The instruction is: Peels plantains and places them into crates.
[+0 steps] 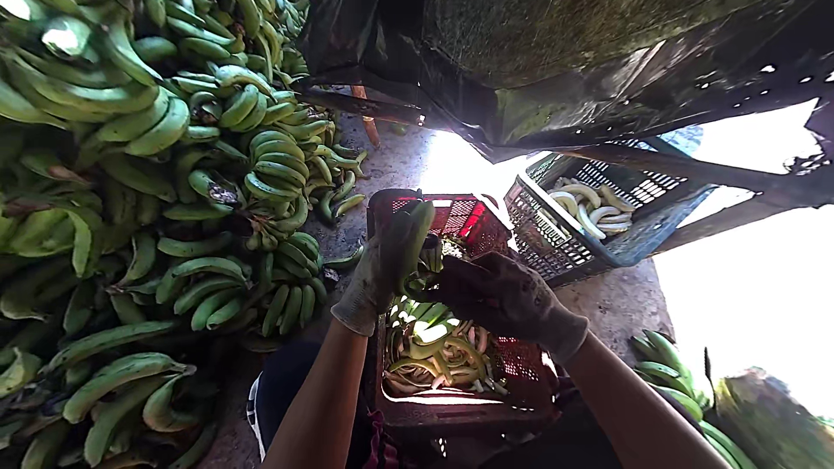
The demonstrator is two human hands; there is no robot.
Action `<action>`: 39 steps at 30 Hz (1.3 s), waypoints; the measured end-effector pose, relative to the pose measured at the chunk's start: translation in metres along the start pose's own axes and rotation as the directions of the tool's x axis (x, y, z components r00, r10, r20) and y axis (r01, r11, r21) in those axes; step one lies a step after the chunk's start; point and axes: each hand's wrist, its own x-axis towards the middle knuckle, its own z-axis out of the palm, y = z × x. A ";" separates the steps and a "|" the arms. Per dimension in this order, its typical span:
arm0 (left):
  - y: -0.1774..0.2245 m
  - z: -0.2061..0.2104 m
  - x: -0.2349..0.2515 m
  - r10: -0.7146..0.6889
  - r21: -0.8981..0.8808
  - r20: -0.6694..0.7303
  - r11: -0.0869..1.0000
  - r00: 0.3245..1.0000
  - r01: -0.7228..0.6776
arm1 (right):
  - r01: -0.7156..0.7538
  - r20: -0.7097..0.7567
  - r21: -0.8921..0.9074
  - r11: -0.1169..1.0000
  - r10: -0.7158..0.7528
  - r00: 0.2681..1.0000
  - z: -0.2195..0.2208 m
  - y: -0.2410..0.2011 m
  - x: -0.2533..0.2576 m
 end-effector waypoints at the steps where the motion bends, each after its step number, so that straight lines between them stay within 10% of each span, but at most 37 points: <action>1: -0.001 0.003 -0.002 0.008 0.035 0.023 0.999 1.000 -0.009 | -0.004 0.000 -0.016 1.000 0.004 1.000 0.000 -0.003 0.001; 9: 0.014 0.022 -0.008 -0.080 -0.148 0.129 0.984 0.988 0.099 | -0.417 -0.176 -0.033 0.908 0.405 0.897 -0.033 0.029 0.020; 19: 0.005 0.014 -0.007 0.056 -0.088 -0.045 0.994 0.997 -0.059 | -0.068 0.036 -0.030 0.997 0.069 0.997 0.001 0.000 0.009; 26: 0.015 0.015 -0.013 -0.080 -0.185 0.195 0.976 0.978 0.117 | -0.412 -0.207 -0.033 0.910 0.397 0.894 -0.037 0.035 0.020; 33: 0.006 0.010 -0.007 0.058 -0.089 -0.148 0.993 0.987 -0.072 | -0.151 0.134 0.109 0.983 0.136 0.982 -0.004 -0.004 0.009; 39: 0.017 0.026 -0.019 -0.008 0.075 0.039 0.997 0.999 0.005 | -0.177 -0.233 -0.084 0.981 0.153 0.960 -0.036 0.033 0.029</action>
